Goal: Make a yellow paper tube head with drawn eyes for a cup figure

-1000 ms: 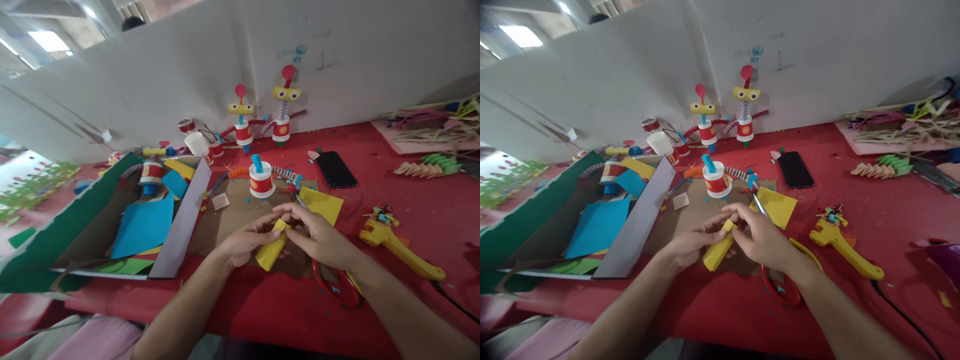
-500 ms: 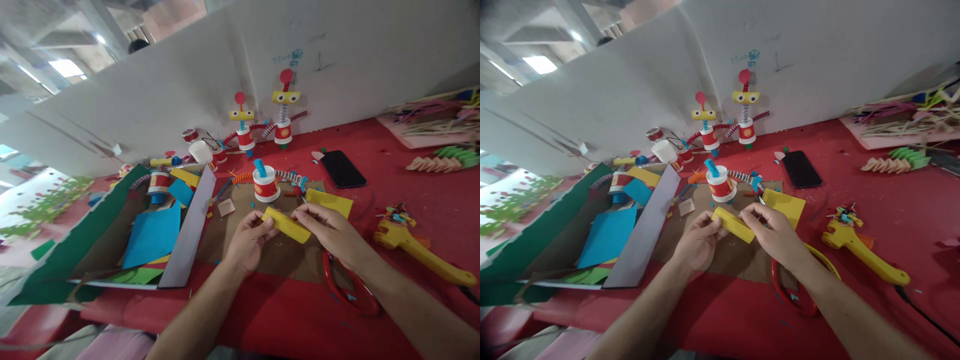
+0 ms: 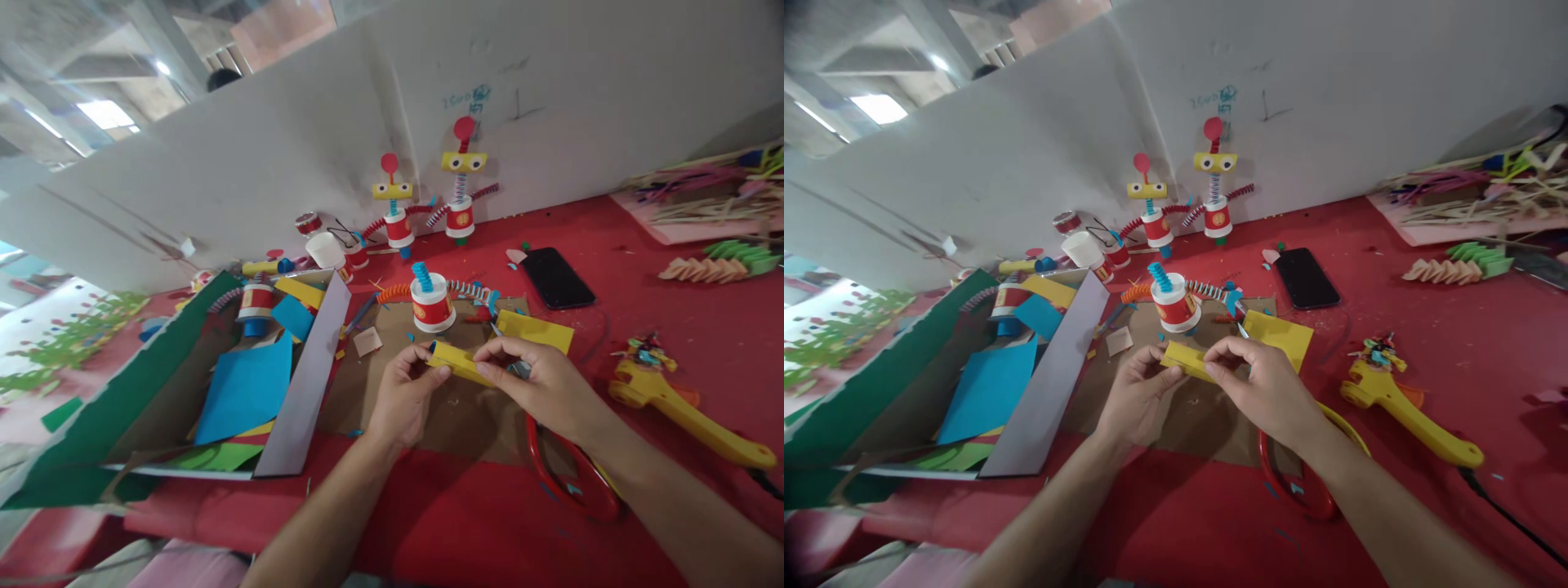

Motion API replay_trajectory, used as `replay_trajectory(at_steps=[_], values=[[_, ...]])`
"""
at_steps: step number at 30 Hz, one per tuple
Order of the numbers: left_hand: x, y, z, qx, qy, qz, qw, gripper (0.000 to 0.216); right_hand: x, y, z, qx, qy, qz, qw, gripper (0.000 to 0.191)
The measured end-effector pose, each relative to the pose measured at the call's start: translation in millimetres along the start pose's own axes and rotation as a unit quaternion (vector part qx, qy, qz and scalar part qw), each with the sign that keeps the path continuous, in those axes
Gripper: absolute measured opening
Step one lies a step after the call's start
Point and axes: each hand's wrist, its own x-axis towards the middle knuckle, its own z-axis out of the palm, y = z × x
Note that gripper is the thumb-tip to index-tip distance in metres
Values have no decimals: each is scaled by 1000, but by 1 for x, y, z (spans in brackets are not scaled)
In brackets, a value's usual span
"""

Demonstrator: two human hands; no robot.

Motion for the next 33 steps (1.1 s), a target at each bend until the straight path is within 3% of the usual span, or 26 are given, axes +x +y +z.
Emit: replay_trajectory(at_steps=[14,18,25,33], values=[[-1,0,-2,28,6,-27,999,26,3,3,-1,196,-3,87,977,17],[1,-2,-4,-2,-25,-45,999,27,3,0,-2,224,-21,95,970,18],[2,-4,-8,-30,-93,-119,988,30,1,-3,-4,255,-69,62,963,15],[3,-6,-6,-107,-82,-229,964,32,1,-4,-3,221,-106,15,969,22]])
